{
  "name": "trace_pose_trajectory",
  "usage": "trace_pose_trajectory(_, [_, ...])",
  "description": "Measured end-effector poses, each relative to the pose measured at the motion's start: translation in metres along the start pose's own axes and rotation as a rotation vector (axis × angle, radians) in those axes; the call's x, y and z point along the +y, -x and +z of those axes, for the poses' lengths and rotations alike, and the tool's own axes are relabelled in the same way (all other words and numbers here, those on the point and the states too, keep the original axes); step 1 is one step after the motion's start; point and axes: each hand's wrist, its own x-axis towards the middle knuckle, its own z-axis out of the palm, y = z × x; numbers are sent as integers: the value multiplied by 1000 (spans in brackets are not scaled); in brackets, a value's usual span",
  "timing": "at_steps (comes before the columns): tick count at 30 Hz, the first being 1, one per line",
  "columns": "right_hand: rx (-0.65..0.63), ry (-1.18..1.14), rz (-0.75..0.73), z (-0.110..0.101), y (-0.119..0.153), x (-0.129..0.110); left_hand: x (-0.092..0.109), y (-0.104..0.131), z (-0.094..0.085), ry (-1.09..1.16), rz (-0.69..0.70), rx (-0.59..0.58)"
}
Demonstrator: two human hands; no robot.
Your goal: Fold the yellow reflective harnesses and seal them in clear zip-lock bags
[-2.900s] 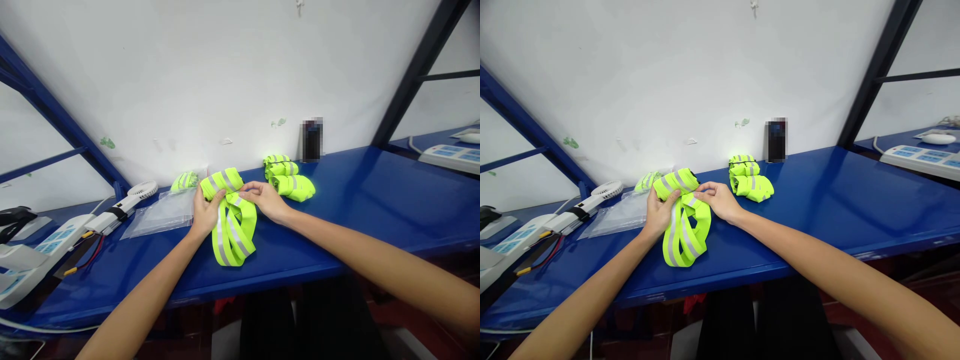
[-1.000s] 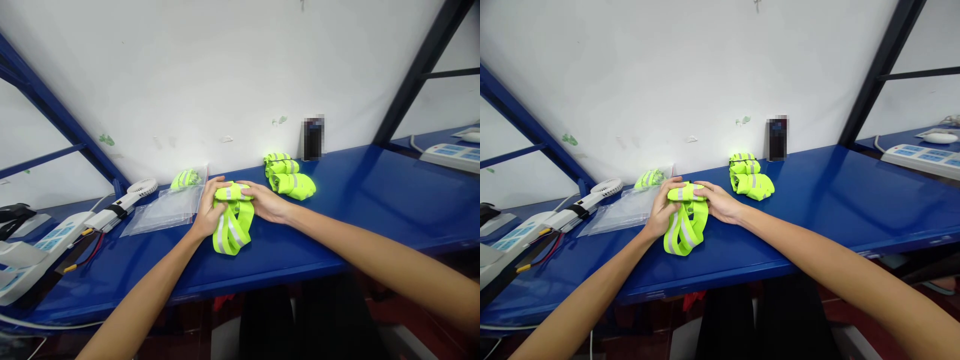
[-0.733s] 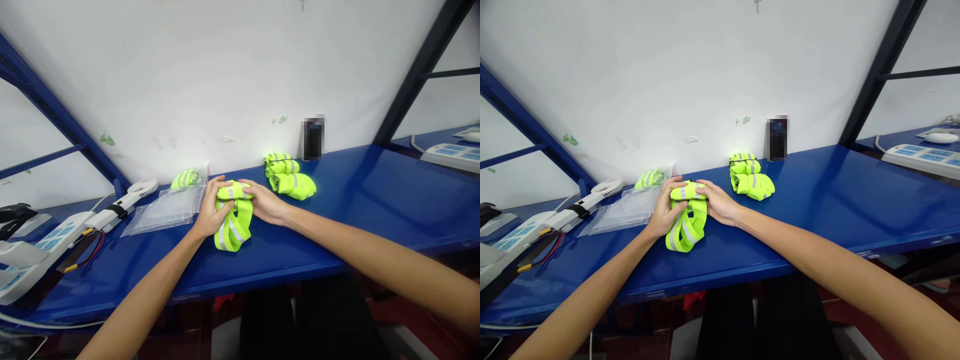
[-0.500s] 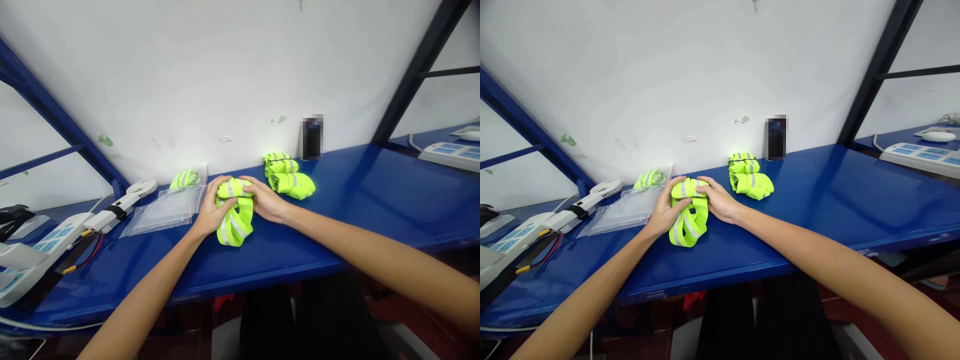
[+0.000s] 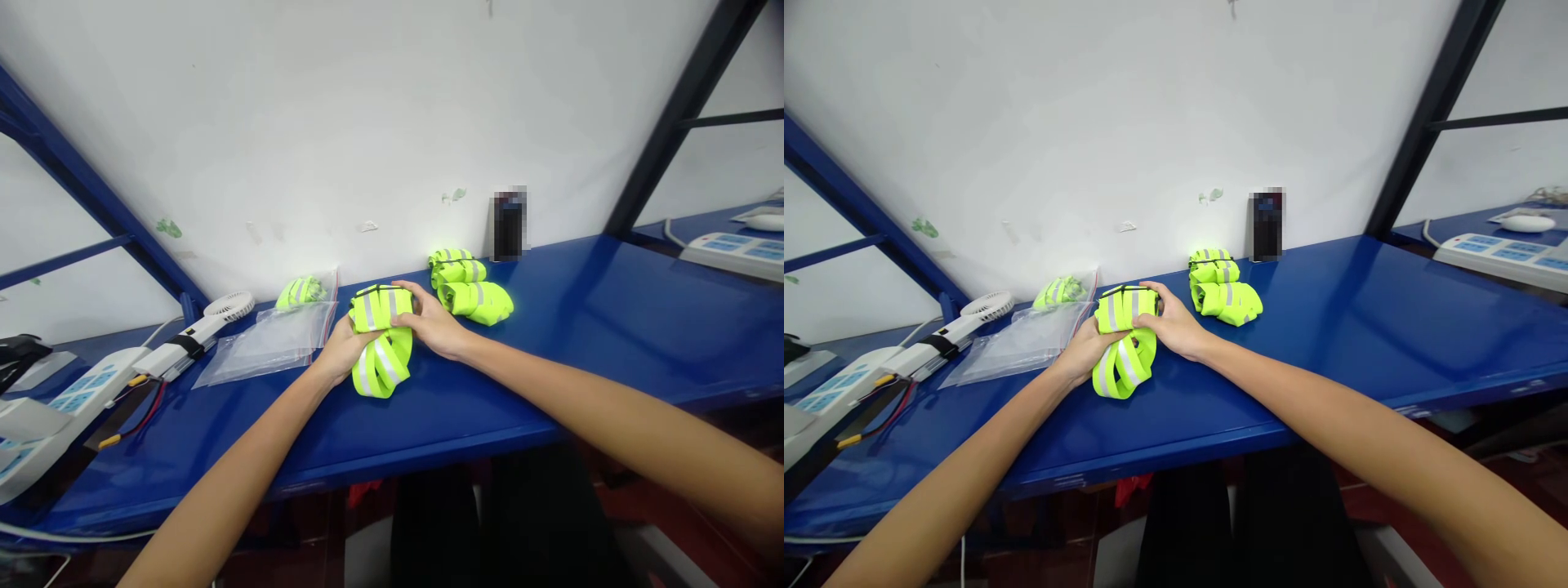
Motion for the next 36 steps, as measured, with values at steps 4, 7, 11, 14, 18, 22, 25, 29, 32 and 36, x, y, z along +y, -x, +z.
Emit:
trace_pose_trajectory(4, [5, 4, -44, -1, -1, 2, -1, 1, 1, 15, 36, 32])
trace_pose_trajectory(7, [26, -42, -35, -1, -2, 3, 0, 4, 3, 85, -10, -4])
trace_pose_trajectory(11, [31, -111, -4, -1, -1, 1, 3, 7, 6, 129, -33, -57])
trace_pose_trajectory(14, [9, -114, -47, 1, -1, 0, 4, 6, 5, 149, -37, -42])
trace_pose_trajectory(18, [37, -68, -95, 3, -2, 0, 3, 4, 4, 164, -78, -27])
trace_pose_trajectory(22, [4, 28, -178, 2, 1, -1, 1, 4, 4, 167, -110, -20])
trace_pose_trajectory(25, [-21, 96, -227, 1, 3, -2, -1, 4, 4, 167, -93, -14])
trace_pose_trajectory(29, [-35, 123, -244, 2, 6, -3, 1, 6, 4, 173, -72, -83])
trace_pose_trajectory(32, [-39, 139, -249, 5, 8, -4, 3, 7, 5, 151, -71, -124])
trace_pose_trajectory(36, [-59, 182, -269, 5, 9, -4, 3, 7, 6, 86, -95, -68])
